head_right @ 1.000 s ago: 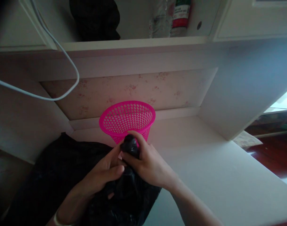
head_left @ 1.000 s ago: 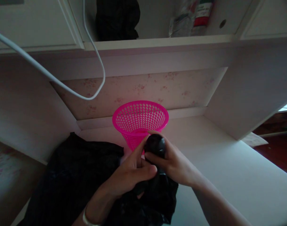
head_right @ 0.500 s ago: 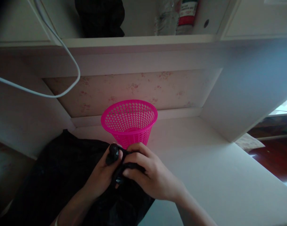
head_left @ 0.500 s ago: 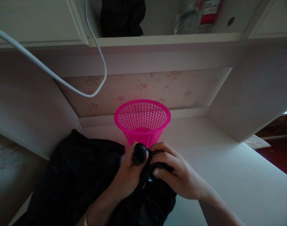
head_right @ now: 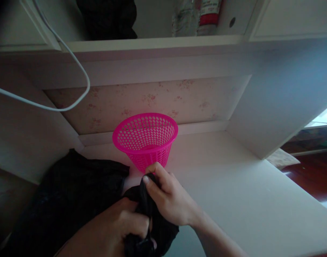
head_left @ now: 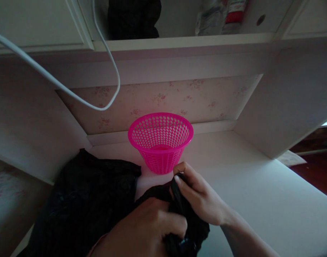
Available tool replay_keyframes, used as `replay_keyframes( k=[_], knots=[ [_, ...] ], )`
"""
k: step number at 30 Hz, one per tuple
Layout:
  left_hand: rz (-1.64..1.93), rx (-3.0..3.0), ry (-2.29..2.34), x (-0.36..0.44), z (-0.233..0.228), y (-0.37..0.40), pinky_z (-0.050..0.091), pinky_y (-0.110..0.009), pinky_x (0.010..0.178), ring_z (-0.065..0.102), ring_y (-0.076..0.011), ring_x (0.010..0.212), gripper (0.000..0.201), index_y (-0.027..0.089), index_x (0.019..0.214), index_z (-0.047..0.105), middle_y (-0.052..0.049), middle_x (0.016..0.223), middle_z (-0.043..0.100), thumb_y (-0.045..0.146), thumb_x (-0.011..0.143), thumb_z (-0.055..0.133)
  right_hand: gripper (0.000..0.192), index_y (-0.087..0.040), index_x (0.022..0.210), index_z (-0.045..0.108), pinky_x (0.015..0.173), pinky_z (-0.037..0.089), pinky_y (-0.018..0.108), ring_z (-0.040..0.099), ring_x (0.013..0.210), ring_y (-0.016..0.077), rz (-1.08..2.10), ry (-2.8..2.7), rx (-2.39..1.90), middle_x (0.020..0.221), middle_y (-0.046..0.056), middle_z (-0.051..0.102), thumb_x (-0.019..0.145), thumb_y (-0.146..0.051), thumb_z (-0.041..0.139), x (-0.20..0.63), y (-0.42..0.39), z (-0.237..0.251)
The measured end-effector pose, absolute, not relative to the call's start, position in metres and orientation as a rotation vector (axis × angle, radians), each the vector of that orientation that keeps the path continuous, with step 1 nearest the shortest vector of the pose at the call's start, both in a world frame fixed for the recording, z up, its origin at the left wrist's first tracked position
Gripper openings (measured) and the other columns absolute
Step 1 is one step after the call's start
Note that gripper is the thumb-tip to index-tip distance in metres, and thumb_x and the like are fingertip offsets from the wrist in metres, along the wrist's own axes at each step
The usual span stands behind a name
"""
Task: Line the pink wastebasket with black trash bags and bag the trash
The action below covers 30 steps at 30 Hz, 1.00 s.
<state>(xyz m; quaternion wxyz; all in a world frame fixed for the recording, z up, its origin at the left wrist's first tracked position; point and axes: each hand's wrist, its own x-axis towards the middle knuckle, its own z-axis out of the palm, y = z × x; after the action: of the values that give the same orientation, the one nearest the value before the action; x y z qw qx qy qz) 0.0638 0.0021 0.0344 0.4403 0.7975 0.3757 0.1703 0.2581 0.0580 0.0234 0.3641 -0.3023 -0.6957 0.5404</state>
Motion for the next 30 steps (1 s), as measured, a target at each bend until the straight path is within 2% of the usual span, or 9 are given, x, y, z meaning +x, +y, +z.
replay_keyframes(
  k=[4, 6, 8, 11, 15, 19, 22, 25, 30],
  knots=[
    [0.396, 2.315, 0.972, 0.065, 0.045, -0.005, 0.04, -0.026, 0.062, 0.066, -0.016, 0.076, 0.013, 0.029, 0.094, 0.078, 0.002, 0.091, 0.078, 0.023, 0.085, 0.084, 0.042, -0.023, 0.104, 0.052, 0.079, 0.051, 0.033, 0.058, 0.086, 0.0159, 1.561, -1.766, -0.579, 0.094, 0.003, 0.062, 0.11, -0.062, 0.039, 0.263, 0.056, 0.022],
    [0.442, 2.392, 0.953, 0.068, 0.048, -0.006, 0.048, -0.025, 0.069, 0.072, -0.0194, 0.083, 0.038, 0.037, 0.122, 0.075, 0.0, 0.104, 0.081, 0.024, 0.088, 0.082, 0.043, -0.023, 0.104, 0.052, 0.07, 0.048, 0.029, 0.053, 0.077, 0.0137, 1.573, -1.746, -0.65, 0.089, 0.001, 0.059, 0.108, -0.065, 0.043, 0.263, 0.056, 0.021],
    [0.49, 2.443, 0.976, 0.07, 0.045, -0.007, 0.054, -0.028, 0.074, 0.075, -0.024, 0.089, 0.069, 0.042, 0.15, 0.058, -0.002, 0.11, 0.082, 0.021, 0.087, 0.079, 0.045, -0.023, 0.103, 0.052, 0.061, 0.041, 0.025, 0.044, 0.067, 0.0113, 1.584, -1.702, -0.754, 0.08, -0.003, 0.054, 0.103, -0.067, 0.053, 0.26, 0.056, 0.02],
    [0.586, 2.532, 1.066, 0.069, 0.036, -0.007, 0.06, -0.035, 0.079, 0.077, -0.0295, 0.089, 0.091, 0.038, 0.163, 0.042, -0.005, 0.108, 0.081, 0.011, 0.08, 0.068, 0.045, -0.024, 0.109, 0.05, 0.052, 0.03, 0.021, 0.038, 0.057, 0.0091, 1.695, -1.528, -0.802, 0.068, -0.008, 0.049, 0.098, -0.066, 0.064, 0.257, 0.059, 0.018],
    [0.84, 2.506, 1.206, 0.059, 0.027, -0.006, 0.062, -0.034, 0.085, 0.078, -0.0266, 0.092, 0.085, 0.034, 0.161, 0.046, -0.006, 0.117, 0.078, 0.006, 0.082, 0.059, 0.037, -0.028, 0.119, 0.05, 0.052, 0.035, 0.019, 0.047, 0.058, 0.01, 1.745, -1.273, -0.686, 0.072, -0.007, 0.057, 0.099, -0.054, 0.068, 0.267, 0.058, 0.015],
    [1.217, 2.434, 1.435, 0.053, 0.023, -0.003, 0.062, -0.023, 0.08, 0.077, -0.0194, 0.092, 0.063, 0.036, 0.149, 0.061, -0.007, 0.127, 0.07, 0.011, 0.091, 0.064, 0.017, -0.026, 0.105, 0.07, 0.087, 0.056, 0.031, 0.066, 0.103, 0.0187, 1.559, -1.712, -0.448, 0.117, 0.005, 0.067, 0.097, -0.041, 0.072, 0.283, 0.049, 0.019],
    [1.356, 2.504, 1.556, 0.055, 0.02, 0.0, 0.062, -0.022, 0.087, 0.077, -0.0184, 0.102, 0.045, 0.027, 0.137, 0.067, -0.009, 0.134, 0.065, 0.012, 0.095, 0.065, 0.018, -0.028, 0.111, 0.081, 0.11, 0.052, 0.046, 0.059, 0.131, 0.0287, 1.261, -2.14, -0.534, 0.149, 0.01, 0.055, 0.098, -0.035, 0.07, 0.281, 0.039, 0.024],
    [1.398, 2.554, 1.555, 0.062, 0.02, 0.003, 0.059, -0.019, 0.097, 0.077, -0.0165, 0.105, 0.028, 0.018, 0.128, 0.064, -0.009, 0.119, 0.075, 0.014, 0.101, 0.063, 0.026, -0.028, 0.122, 0.078, 0.117, 0.046, 0.06, 0.055, 0.134, 0.0329, 0.95, -2.234, -0.857, 0.151, 0.013, 0.054, 0.104, -0.034, 0.061, 0.269, 0.029, 0.023],
    [1.356, 2.222, 1.465, 0.071, 0.035, 0.001, 0.06, -0.014, 0.085, 0.079, -0.0122, 0.085, 0.015, 0.025, 0.115, 0.067, 0.002, 0.097, 0.081, 0.029, 0.1, 0.07, 0.049, -0.02, 0.139, 0.068, 0.122, 0.043, 0.062, 0.046, 0.148, 0.0382, 0.914, -2.098, -1.02, 0.16, 0.018, 0.046, 0.101, -0.052, 0.064, 0.264, 0.022, 0.012]
  ],
)
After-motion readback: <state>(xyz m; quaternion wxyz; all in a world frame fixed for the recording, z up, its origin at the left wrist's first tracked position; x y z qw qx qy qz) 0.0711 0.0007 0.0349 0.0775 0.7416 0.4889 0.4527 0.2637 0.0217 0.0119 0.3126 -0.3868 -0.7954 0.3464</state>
